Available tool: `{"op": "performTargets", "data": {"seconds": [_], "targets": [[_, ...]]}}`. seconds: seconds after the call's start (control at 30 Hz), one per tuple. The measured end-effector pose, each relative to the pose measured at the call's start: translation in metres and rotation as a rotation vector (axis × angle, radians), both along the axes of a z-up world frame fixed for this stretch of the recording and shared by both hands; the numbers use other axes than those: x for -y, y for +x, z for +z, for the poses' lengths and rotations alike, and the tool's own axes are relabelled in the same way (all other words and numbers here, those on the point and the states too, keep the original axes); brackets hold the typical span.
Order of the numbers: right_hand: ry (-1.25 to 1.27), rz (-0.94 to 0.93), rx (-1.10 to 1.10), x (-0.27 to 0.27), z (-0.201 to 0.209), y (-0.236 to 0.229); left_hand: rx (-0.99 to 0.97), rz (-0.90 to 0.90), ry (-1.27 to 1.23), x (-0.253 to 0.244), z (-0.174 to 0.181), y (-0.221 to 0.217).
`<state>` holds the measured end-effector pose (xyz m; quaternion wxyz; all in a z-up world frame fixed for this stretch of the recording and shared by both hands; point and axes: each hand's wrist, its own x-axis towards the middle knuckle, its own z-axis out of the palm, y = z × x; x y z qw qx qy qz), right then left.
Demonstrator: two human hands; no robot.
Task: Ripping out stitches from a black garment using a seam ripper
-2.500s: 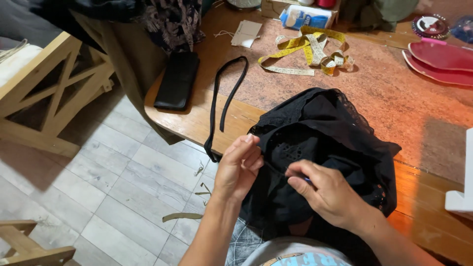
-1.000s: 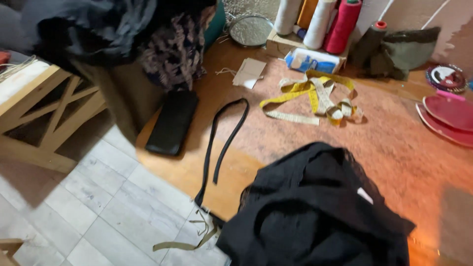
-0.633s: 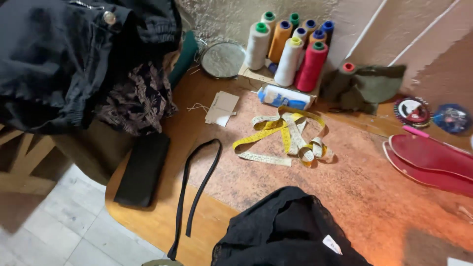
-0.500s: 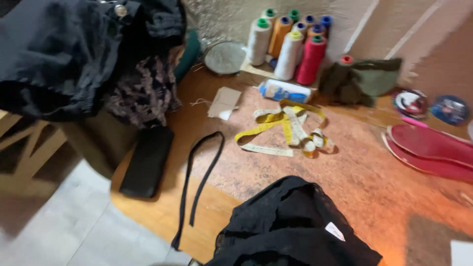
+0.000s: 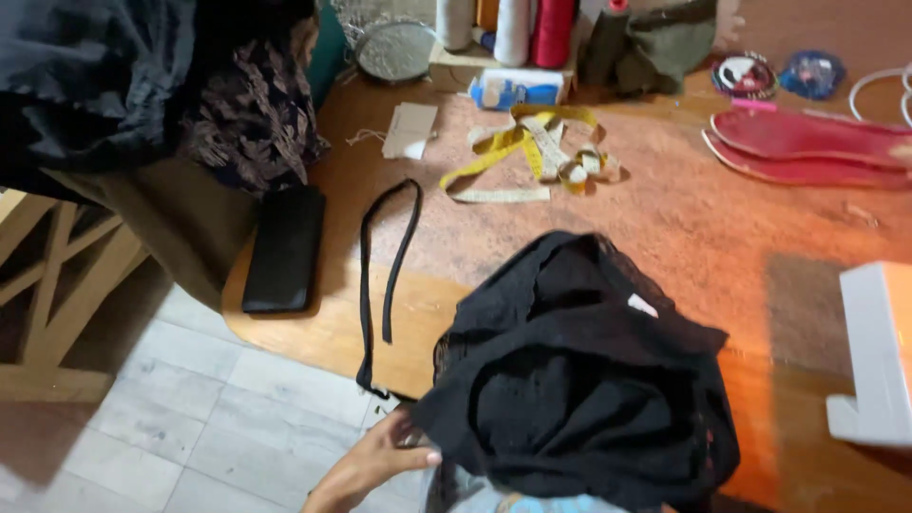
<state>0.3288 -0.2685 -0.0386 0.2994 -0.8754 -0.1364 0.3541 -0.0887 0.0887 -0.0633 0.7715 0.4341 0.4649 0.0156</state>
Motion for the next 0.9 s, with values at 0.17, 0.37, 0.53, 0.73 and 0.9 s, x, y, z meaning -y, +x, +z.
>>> {"op": "performTargets", "data": {"seconds": [0.17, 0.37, 0.53, 0.73, 0.9], "targets": [[-0.051, -0.068, 0.064, -0.055, 0.046, -0.062, -0.129, 0.06, -0.08, 0.042, 0.016, 0.034], [-0.024, 0.145, 0.432, -0.133, 0.039, -0.065, 0.281, 0.23, -0.009, 0.053, 0.022, 0.035], [0.108, 0.247, 0.634, -0.189, 0.078, -0.025, 0.234, 0.496, -0.303, 0.06, 0.06, 0.071], [0.725, 0.555, 1.266, -0.282, 0.206, 0.001, 0.318, 0.113, -0.057, 0.076, 0.147, 0.132], [0.847, 0.69, 1.386, -0.346, 0.297, -0.032, 0.275, -0.37, 0.396, 0.089, 0.192, 0.163]]}}
